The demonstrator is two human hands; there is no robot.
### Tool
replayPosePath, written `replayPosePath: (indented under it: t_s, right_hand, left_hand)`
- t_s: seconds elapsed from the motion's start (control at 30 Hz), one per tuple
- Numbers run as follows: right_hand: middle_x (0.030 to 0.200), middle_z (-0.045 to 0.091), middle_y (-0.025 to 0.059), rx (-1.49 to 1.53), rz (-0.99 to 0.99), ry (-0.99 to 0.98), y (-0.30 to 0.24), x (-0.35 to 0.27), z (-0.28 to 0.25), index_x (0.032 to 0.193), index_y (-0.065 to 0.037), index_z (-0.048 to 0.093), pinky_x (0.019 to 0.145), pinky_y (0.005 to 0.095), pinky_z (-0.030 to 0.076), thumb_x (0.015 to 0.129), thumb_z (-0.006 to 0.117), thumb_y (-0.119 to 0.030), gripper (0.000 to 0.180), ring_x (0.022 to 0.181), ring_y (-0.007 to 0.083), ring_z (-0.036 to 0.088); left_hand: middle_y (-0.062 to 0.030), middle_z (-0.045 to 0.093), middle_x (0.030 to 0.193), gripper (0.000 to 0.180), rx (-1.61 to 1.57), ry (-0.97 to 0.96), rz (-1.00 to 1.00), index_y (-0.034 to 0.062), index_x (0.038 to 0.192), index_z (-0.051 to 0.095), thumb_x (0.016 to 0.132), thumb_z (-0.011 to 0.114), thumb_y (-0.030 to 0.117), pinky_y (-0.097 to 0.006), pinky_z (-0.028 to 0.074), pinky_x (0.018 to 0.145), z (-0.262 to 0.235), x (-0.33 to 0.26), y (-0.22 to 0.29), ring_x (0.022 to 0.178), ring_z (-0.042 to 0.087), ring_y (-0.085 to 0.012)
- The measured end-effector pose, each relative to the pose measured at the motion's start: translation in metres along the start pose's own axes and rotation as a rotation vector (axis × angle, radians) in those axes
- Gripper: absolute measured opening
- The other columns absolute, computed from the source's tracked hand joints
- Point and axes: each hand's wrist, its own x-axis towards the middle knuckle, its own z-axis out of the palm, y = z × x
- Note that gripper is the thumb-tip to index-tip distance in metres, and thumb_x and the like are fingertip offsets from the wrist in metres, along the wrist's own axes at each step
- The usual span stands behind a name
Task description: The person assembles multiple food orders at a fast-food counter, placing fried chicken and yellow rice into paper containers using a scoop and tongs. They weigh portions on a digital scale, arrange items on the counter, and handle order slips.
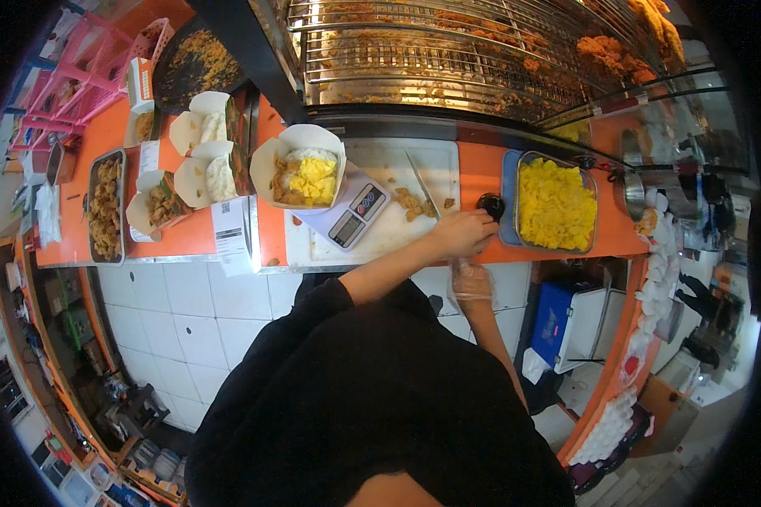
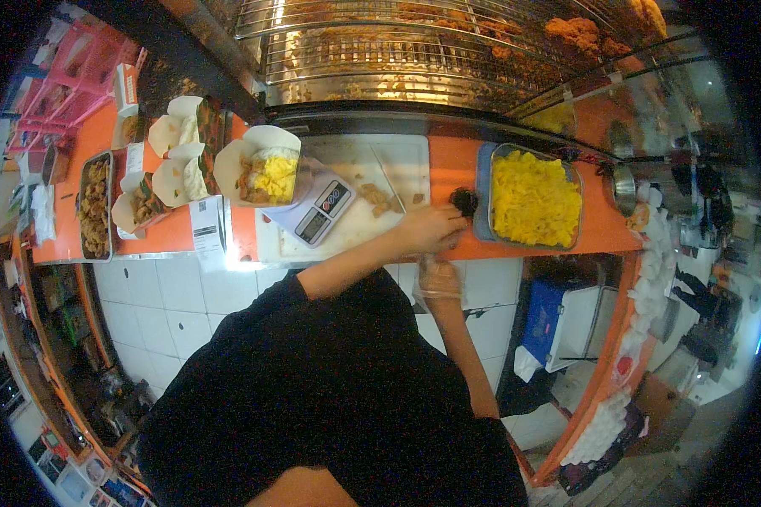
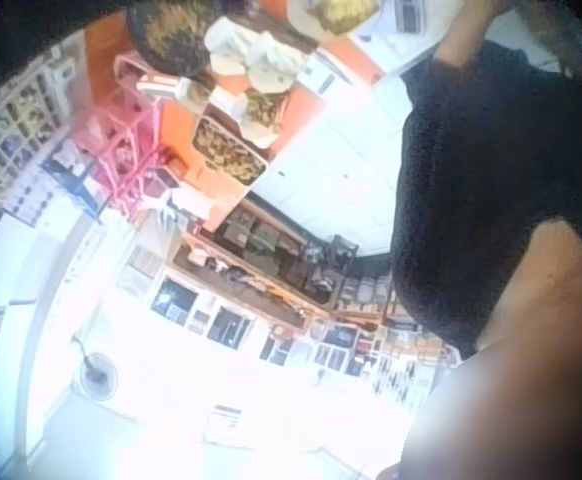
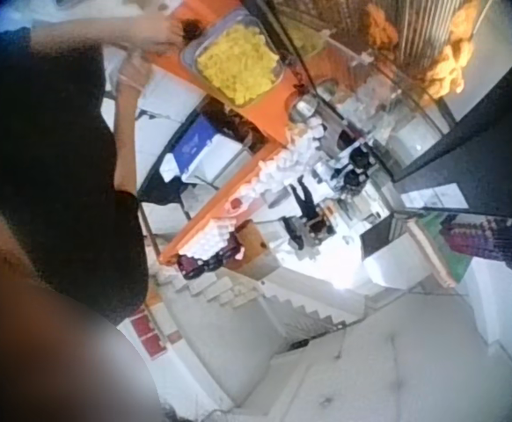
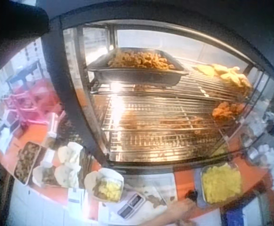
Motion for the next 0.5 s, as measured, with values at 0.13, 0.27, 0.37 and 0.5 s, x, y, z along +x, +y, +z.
replayPosePath:
  t_s: [0.13, 0.27, 0.37, 0.5]
  right_hand:
    - [0.073, 0.061, 0.0253, -0.064, 0.051, -0.054, 0.002, 0.001, 0.008, 0.094, -0.004, 0.056, 0.058, 0.0537, 0.047, 0.092, 0.053, -0.016, 0.012, 0.067, 0.0455, 0.061]
    - [0.072, 0.063, 0.0225, -0.115, 0.074, -0.070, 0.002, 0.000, 0.015, 0.097, -0.004, 0.057, 0.057, 0.0526, 0.049, 0.090, 0.055, -0.016, 0.013, 0.065, 0.0423, 0.063]
    - [0.072, 0.063, 0.0217, -0.181, -0.023, -0.012, 0.005, 0.010, 0.033, 0.102, -0.004, 0.055, 0.056, 0.0505, 0.053, 0.088, 0.057, -0.015, 0.017, 0.063, 0.0401, 0.065]
    - [0.073, 0.065, 0.0190, -0.319, -0.027, -0.081, 0.012, 0.031, 0.055, 0.106, -0.007, 0.061, 0.063, 0.0477, 0.055, 0.080, 0.063, -0.014, 0.027, 0.068, 0.0371, 0.067]
  left_hand:
    - [-0.0139, 0.061, 0.089, 0.020, -0.086, -0.038, -0.074, 0.0049, 0.091, 0.061, 0.085, 0.060, 0.024, -0.043, 0.052, 0.078, -0.003, -0.003, -0.006, 0.091, 0.062, -0.0328]
    - [-0.0138, 0.062, 0.092, 0.021, -0.092, -0.062, -0.084, 0.0050, 0.091, 0.061, 0.087, 0.059, 0.025, -0.044, 0.051, 0.080, -0.002, -0.002, -0.011, 0.092, 0.062, -0.0336]
    - [-0.0133, 0.062, 0.094, 0.021, -0.071, -0.060, -0.093, 0.0059, 0.094, 0.062, 0.088, 0.059, 0.026, -0.044, 0.051, 0.081, -0.002, -0.009, -0.023, 0.095, 0.061, -0.0332]
    - [-0.0122, 0.062, 0.095, 0.020, -0.006, 0.019, -0.072, 0.0078, 0.098, 0.064, 0.089, 0.059, 0.026, -0.044, 0.052, 0.080, -0.014, -0.019, -0.036, 0.100, 0.060, -0.0308]
